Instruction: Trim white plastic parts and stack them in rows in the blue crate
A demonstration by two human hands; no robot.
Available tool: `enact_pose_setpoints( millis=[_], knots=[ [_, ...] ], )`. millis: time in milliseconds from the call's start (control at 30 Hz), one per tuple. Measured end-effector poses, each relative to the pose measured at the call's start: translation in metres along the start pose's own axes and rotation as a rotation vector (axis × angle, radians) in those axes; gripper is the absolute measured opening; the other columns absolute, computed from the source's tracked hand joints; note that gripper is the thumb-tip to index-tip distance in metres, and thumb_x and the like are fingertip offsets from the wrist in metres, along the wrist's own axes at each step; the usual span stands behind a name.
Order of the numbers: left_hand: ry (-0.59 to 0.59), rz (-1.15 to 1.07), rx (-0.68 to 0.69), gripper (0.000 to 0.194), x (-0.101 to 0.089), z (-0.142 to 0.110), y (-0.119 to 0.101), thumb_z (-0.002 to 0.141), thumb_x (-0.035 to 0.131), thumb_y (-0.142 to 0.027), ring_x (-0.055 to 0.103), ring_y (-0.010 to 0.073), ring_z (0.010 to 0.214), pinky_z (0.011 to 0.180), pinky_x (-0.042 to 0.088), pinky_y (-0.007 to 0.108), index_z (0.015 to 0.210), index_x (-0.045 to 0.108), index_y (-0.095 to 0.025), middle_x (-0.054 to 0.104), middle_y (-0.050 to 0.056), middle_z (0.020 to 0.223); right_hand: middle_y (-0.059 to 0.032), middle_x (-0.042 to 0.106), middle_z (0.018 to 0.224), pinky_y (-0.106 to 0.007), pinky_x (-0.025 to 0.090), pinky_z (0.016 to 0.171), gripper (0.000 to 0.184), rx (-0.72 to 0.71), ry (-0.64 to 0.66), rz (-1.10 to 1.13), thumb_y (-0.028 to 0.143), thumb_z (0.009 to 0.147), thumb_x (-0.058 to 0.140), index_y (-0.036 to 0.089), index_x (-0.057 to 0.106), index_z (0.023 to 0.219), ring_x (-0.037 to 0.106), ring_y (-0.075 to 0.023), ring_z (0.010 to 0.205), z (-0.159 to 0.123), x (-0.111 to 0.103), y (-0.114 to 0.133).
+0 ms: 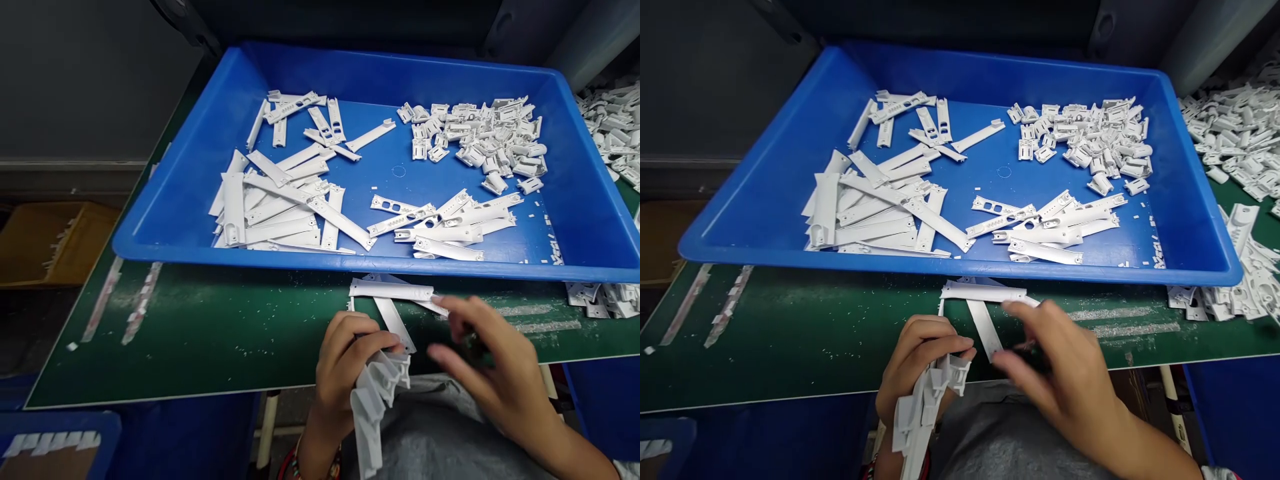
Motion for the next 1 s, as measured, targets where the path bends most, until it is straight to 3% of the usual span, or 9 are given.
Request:
enact_pose_setpoints(
  millis=[100, 200, 300, 433, 600, 733, 1000],
  knots=[
    [0.046, -0.007, -0.01, 0.017, 0.001, -0.002, 0.0, 0.099, 0.049, -0.025, 0.058, 0.0165, 0.073, 0.063, 0.05, 0.03, 0.089, 0.062, -0.02, 0.061, 0.003, 0.078, -0.0023, 0.063, 0.086, -0.024, 0.052, 0.061, 0.031, -0.094, 0.183, 0.232, 0.035, 0.095, 0.062, 0.022, 0.056, 0.122, 0.062, -0.0146, 0.072, 0.0, 0.009, 0.012],
    [0.049, -0.018, 0.036, 0.019, 0.002, -0.006, 0.002, 0.099, 0.048, -0.029, 0.057, 0.0175, 0.075, 0.065, 0.049, 0.031, 0.09, 0.06, -0.019, 0.063, 0.004, 0.079, -0.0043, 0.065, 0.091, -0.024, 0.052, 0.062, 0.023, -0.098, 0.19, 0.316, 0.027, 0.096, 0.059, 0.021, 0.057, 0.118, 0.063, -0.0145, 0.073, 0.002, 0.015, 0.015],
    [0.064, -0.013, 0.057, 0.008, 0.003, -0.008, 0.005, 0.094, 0.056, -0.025, 0.058, 0.0187, 0.079, 0.069, 0.049, 0.032, 0.096, 0.061, -0.018, 0.065, 0.005, 0.084, -0.0035, 0.063, 0.086, -0.025, 0.052, 0.06, 0.022, -0.087, 0.125, 0.292, 0.023, 0.097, 0.057, 0.021, 0.058, 0.118, 0.061, -0.0146, 0.07, 0.003, 0.016, 0.012],
    [0.09, 0.001, 0.054, 0.013, 0.0, -0.008, 0.007, 0.094, 0.058, -0.024, 0.059, 0.0192, 0.081, 0.072, 0.049, 0.032, 0.104, 0.062, -0.017, 0.067, 0.006, 0.087, -0.0053, 0.062, 0.091, -0.027, 0.055, 0.067, 0.031, -0.089, 0.071, 0.206, 0.025, 0.099, 0.052, 0.018, 0.052, 0.129, 0.062, -0.0165, 0.079, 0.003, 0.01, 0.012],
    [0.09, 0.0, 0.081, 0.012, -0.001, -0.005, 0.004, 0.092, 0.061, -0.021, 0.058, 0.0178, 0.078, 0.07, 0.048, 0.03, 0.103, 0.063, -0.017, 0.066, 0.005, 0.085, -0.0081, 0.064, 0.1, -0.029, 0.056, 0.074, 0.034, -0.105, 0.187, 0.122, 0.02, 0.101, 0.033, 0.019, 0.049, 0.131, 0.062, -0.0188, 0.091, 0.005, 0.004, 0.019],
    [0.051, 0.006, 0.058, 0.012, 0.001, -0.007, 0.003, 0.094, 0.059, -0.021, 0.057, 0.0181, 0.081, 0.074, 0.048, 0.032, 0.103, 0.063, -0.016, 0.065, 0.005, 0.087, -0.0077, 0.064, 0.095, -0.029, 0.054, 0.07, 0.03, -0.099, 0.232, 0.082, 0.014, 0.099, 0.035, 0.019, 0.054, 0.122, 0.061, -0.0187, 0.085, 0.006, 0.005, 0.02],
    [0.154, 0.071, 0.127, 0.027, -0.002, -0.011, 0.015, 0.088, 0.06, -0.016, 0.058, 0.0206, 0.086, 0.073, 0.049, 0.033, 0.114, 0.064, -0.022, 0.067, 0.005, 0.09, -0.0078, 0.063, 0.093, -0.029, 0.054, 0.069, 0.026, -0.082, 0.307, 0.1, 0.016, 0.1, 0.036, 0.019, 0.057, 0.114, 0.06, -0.0185, 0.08, 0.006, 0.007, 0.017]
  ],
)
Point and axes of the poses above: each hand's wrist, its own z-axis towards the middle knuckle, its own x-axis out of the palm, y = z × x, the point moved 4 cm from there along z, towards the middle knuckle
